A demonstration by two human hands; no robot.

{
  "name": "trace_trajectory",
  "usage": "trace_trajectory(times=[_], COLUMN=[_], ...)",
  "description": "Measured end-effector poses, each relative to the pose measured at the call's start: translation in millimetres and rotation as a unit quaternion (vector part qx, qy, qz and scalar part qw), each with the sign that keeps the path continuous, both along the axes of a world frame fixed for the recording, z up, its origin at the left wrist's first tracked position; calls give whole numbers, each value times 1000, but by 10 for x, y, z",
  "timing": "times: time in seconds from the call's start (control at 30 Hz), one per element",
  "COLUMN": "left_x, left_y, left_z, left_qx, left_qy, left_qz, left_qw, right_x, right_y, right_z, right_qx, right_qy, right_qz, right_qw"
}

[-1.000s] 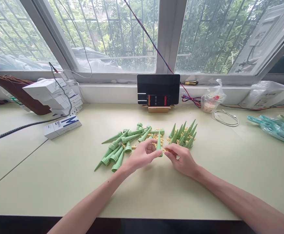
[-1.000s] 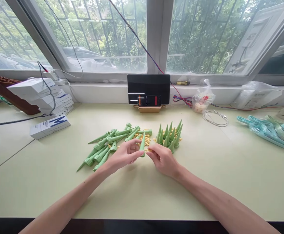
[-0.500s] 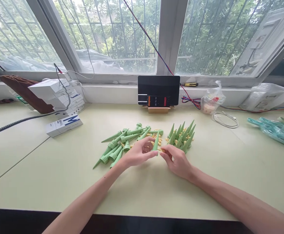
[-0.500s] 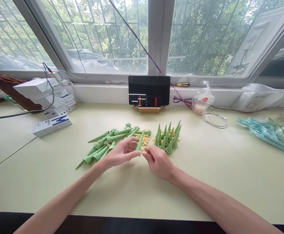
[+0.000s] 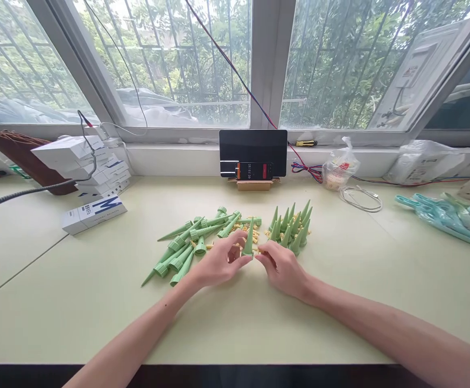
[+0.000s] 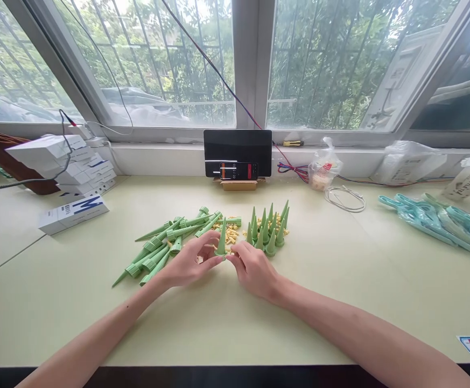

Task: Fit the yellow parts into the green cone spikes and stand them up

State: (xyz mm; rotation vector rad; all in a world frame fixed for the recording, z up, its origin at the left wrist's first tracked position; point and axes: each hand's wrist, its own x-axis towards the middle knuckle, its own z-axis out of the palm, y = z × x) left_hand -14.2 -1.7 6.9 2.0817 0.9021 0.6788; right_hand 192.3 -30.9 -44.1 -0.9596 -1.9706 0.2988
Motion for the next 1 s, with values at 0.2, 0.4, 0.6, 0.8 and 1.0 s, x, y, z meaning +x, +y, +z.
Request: trace_trajectory(times=[0.2,0.4,0.6,0.8,1.0], left_x=[27,46,48,42,67], left_y=[-25,-47,-42,-15,-23], left_z=[-51,-71,-146,-206,-170], left_qx=[74,81,126,132,143], left_qy=[56,59,45,33,42], left_qz=[23,16,3,6,15], left_qw=[995,995,991,991,989], right_x=[7,22,38,28,34], right_y=[3,19,26,29,21], right_z=[19,69,63,74,109], right_qx=[-34,-90,-117,-140,-155], right_qy=[18,36,40,60,83], right_qz=[-6,18,17,26,16], right_qw=[999,995,992,988,984])
